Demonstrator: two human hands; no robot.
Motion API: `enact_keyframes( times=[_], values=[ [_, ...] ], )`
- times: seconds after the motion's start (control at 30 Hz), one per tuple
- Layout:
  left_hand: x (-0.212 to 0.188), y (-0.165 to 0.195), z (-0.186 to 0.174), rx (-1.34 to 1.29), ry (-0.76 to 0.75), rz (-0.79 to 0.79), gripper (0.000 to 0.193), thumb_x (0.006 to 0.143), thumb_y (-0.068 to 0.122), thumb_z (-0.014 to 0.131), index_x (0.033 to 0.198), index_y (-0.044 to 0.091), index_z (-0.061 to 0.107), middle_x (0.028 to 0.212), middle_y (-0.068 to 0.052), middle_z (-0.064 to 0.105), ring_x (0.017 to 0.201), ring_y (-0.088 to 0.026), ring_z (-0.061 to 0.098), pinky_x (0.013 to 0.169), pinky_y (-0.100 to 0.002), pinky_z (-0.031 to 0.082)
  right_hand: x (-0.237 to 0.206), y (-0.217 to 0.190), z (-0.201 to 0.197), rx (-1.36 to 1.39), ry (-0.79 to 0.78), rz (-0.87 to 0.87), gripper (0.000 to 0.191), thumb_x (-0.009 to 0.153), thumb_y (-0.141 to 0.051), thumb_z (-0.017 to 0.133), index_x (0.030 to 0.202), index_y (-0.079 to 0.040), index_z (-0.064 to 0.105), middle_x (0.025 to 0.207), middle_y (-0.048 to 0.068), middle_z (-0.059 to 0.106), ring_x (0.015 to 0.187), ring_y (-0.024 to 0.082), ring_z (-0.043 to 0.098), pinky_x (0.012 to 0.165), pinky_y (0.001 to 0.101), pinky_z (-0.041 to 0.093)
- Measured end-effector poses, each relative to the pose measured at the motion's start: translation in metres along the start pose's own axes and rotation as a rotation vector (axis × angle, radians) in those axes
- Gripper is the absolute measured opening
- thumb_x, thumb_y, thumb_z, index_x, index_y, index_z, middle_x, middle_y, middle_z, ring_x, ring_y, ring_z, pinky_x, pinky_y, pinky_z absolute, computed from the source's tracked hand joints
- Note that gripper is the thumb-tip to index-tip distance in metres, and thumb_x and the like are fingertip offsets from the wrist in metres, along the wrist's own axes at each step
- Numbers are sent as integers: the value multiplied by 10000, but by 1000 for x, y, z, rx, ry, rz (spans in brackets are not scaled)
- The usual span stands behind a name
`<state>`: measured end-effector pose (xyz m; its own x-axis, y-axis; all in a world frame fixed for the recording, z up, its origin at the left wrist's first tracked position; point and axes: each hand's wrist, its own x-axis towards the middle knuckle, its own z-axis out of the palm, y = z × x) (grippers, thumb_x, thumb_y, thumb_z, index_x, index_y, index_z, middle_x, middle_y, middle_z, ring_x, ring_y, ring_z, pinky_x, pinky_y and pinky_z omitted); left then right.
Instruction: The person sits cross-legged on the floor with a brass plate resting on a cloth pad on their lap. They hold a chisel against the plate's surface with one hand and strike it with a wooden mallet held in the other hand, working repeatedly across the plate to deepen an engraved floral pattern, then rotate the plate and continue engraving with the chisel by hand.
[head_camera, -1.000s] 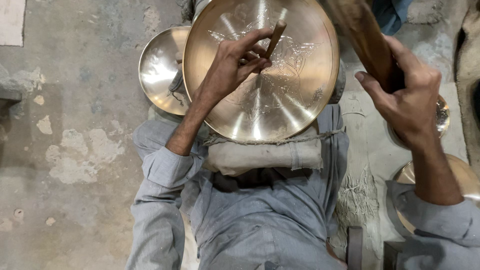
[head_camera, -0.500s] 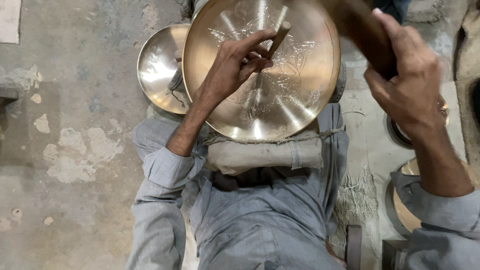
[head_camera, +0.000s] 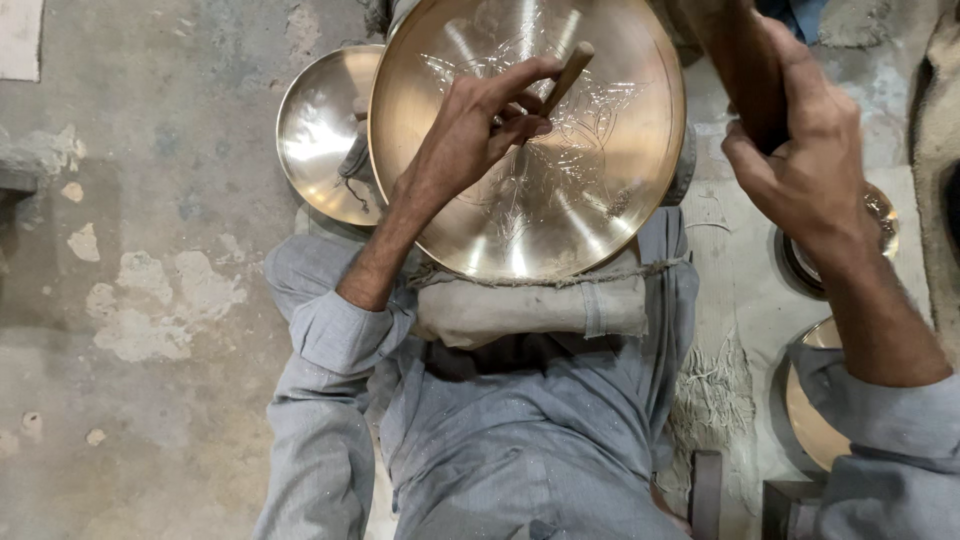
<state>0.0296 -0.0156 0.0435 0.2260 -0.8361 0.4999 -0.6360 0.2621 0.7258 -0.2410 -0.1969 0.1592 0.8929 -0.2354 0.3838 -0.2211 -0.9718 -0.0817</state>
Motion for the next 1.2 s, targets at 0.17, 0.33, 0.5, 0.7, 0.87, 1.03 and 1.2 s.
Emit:
enact_keyframes(
  times=[0.17,0.33,0.5,0.7,0.87,1.03,1.2],
  values=[
    [1,1,0,8,-19,0,400,1043,7,691,1408,128,580,1073,-153,802,914,-255,833,752,-364,742,2,0,2,-105,-70,94,782,922,24,750,1627,-165,467,1165,211,726,888,321,736,716,428,619],
    [0,2,1,29,-4,6,410,1028,12,704,1402,129,582,1090,-165,798,910,-262,831,756,-368,738,2,2,1,-4,-88,50,772,891,4,737,1597,-170,480,1169,186,723,963,329,724,800,451,625],
    [-2,3,2,7,6,-19,460,1010,26,706,1430,138,558,1049,-144,808,889,-260,830,745,-370,735,3,4,3,330,37,57,702,953,25,625,1600,-130,400,1163,148,693,1004,238,716,908,396,630],
    [-7,1,4,-25,17,-36,438,1040,28,705,1423,180,558,1096,-137,810,928,-243,837,790,-377,742,6,2,3,-117,37,-31,736,889,29,731,1572,-149,522,1147,175,754,897,257,748,747,371,638],
    [-8,0,6,-5,31,-20,458,1045,36,709,1446,187,547,1095,-150,802,925,-251,836,778,-387,744,9,1,1,-113,-169,92,762,911,9,708,1601,-206,467,1035,143,742,811,262,715,713,407,602],
    [-11,3,5,-34,60,-32,477,1034,60,724,1454,172,528,1064,-152,803,906,-254,832,767,-389,741,11,3,3,76,-56,-23,725,954,51,666,1594,-171,407,1105,120,715,867,209,719,787,374,634],
    [-10,4,6,-30,44,-68,453,1046,50,707,1448,181,544,1061,-143,812,908,-246,840,765,-377,749,12,4,2,-192,14,-77,794,898,21,744,1614,-210,487,1095,96,735,853,223,729,719,386,634]
  ],
)
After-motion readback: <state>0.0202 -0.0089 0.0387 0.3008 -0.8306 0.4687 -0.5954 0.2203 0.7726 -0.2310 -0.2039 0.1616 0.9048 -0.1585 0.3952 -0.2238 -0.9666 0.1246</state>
